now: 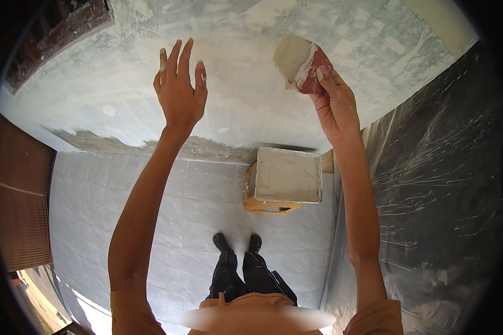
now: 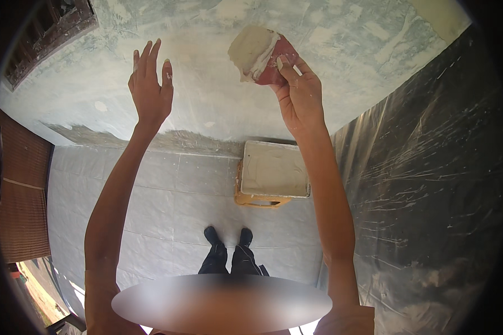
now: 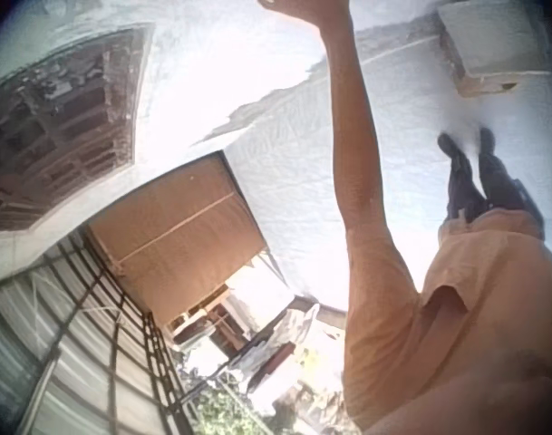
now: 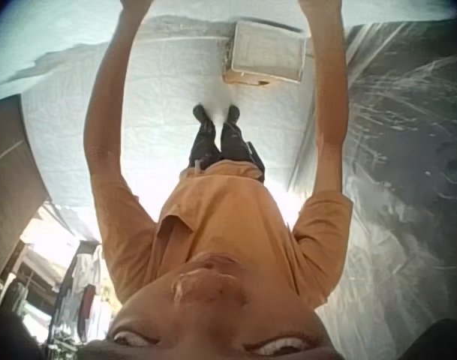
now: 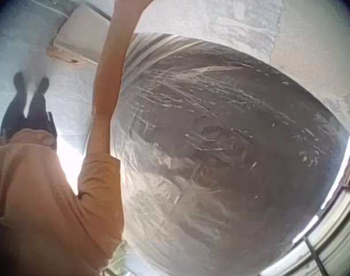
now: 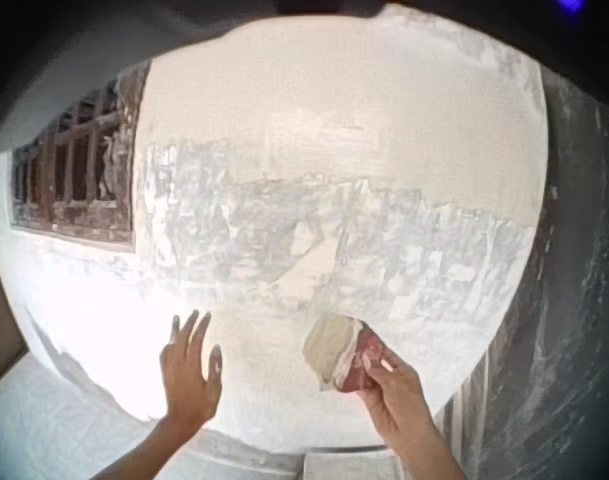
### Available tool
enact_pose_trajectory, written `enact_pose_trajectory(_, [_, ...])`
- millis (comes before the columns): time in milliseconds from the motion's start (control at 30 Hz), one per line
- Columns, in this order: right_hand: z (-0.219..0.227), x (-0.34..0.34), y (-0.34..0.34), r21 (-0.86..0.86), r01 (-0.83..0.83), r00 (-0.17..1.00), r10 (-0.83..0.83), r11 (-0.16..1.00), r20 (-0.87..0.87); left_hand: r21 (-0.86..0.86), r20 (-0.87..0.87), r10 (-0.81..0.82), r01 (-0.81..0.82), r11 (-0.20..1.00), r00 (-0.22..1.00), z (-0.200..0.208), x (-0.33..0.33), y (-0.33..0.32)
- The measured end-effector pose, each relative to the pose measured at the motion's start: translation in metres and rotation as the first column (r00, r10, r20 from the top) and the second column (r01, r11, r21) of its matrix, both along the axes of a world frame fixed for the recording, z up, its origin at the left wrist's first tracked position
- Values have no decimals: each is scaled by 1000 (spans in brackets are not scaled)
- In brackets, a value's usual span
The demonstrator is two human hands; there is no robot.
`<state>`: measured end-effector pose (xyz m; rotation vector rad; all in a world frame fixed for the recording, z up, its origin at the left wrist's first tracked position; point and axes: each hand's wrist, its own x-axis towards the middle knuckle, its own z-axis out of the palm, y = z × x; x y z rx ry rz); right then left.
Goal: The person applies and smooths wall putty onto a wall surface using a putty knife.
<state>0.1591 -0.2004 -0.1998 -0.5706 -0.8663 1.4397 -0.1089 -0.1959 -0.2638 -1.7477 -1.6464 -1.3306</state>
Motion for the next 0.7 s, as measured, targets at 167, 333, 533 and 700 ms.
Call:
enact_pose_trajectory(167, [79,-29,-2,146,-3,1000,2,989,10,143,-89,75,-62,988,993,92,-44,0])
enact_pose_trajectory(333, [142,-67,-17,222,22,999,-30,975,33,311,-179,132,-72,948,975,158,-89,-8])
enact_pose_trajectory(533, [177,-103,-2,275,35,999,-39,961,6,406,-191,233,-140,903,953,208,-121,1])
enact_pose_trajectory(700, [189,-133,25,310,44,999,-50,950,11,403,-213,240,-139,904,947,226,-139,28])
